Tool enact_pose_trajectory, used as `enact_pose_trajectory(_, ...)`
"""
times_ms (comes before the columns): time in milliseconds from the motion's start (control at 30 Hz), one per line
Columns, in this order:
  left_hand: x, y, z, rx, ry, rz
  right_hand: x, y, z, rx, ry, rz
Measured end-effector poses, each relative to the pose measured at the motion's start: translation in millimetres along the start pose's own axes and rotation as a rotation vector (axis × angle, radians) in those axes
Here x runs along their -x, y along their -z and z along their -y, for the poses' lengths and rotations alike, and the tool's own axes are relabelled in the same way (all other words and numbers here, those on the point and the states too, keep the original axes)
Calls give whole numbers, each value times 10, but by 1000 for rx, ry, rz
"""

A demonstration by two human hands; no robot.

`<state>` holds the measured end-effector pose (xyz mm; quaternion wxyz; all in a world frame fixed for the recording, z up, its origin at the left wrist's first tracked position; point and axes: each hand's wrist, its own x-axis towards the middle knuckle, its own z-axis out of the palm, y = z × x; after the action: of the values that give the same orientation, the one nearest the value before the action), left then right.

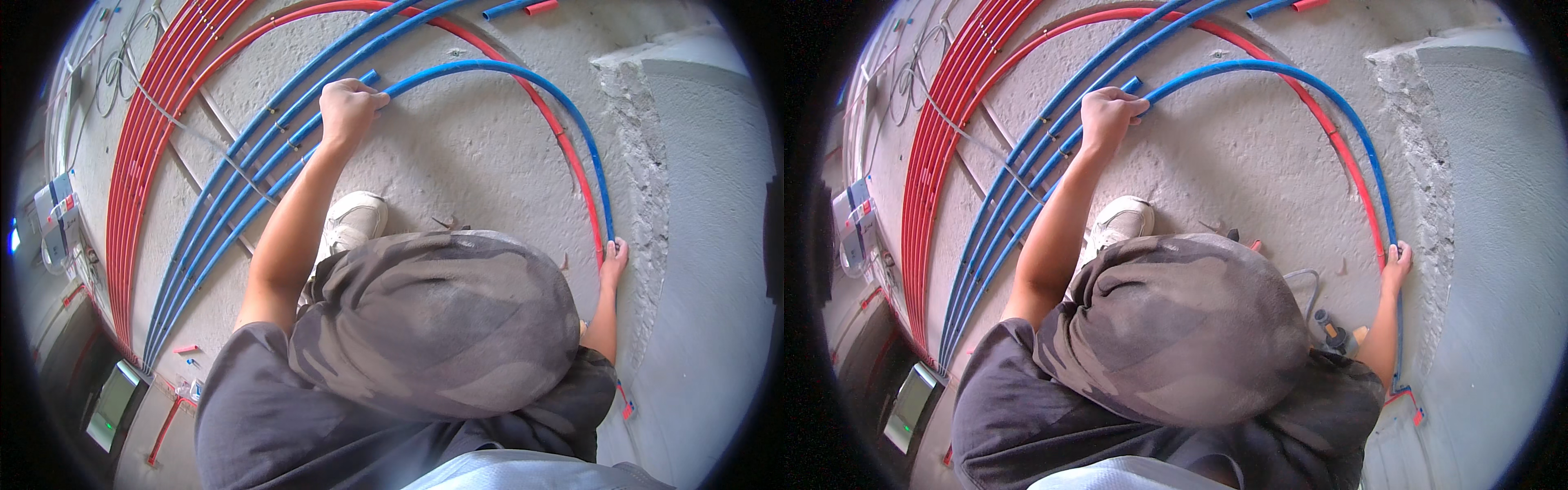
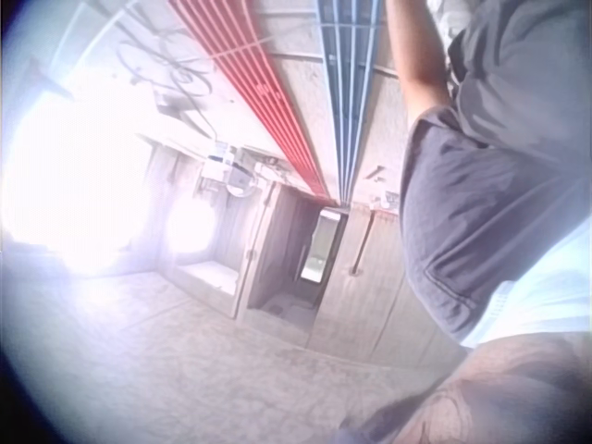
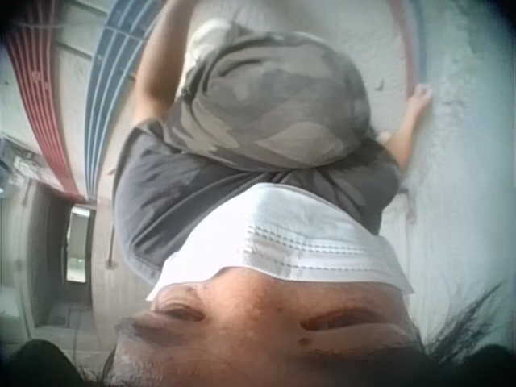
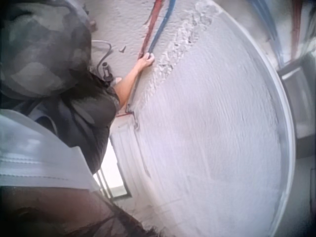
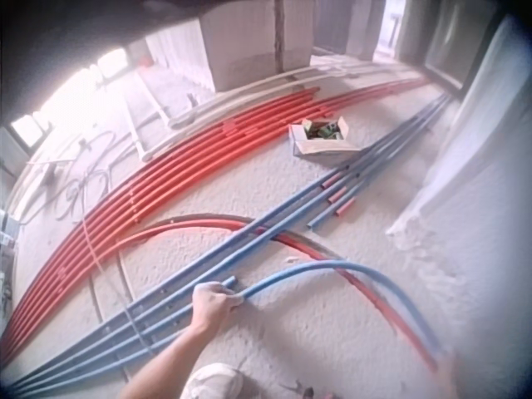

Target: The person is installing red and blue pipes on the ceiling. They use a hammer to secure the pipes and a power drill to make holes. The person also uses a pipe cutter to cut the pipes to the desired length.

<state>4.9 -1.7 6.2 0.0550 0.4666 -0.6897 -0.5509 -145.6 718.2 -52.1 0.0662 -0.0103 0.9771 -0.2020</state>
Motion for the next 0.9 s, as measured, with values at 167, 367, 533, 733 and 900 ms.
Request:
enact_pose_trajectory(167, -10, -22, -10, -57, 8, -24, 20, -11, 31, 10, -8, -6)
enact_pose_trajectory(367, -27, -23, 12, -146, -33, -16, 61, -24, 97, 57, 62, -56)
enact_pose_trajectory(533, -45, -11, 98, -185, -111, -50, 127, 9, 310, 38, 106, -47)
enact_pose_trajectory(733, -36, -49, 81, -91, -116, -31, 185, -36, 535, 24, -27, -143)
enact_pose_trajectory(900, 68, -77, 13, -162, -166, -98, 230, 11, 549, 42, -117, -227)
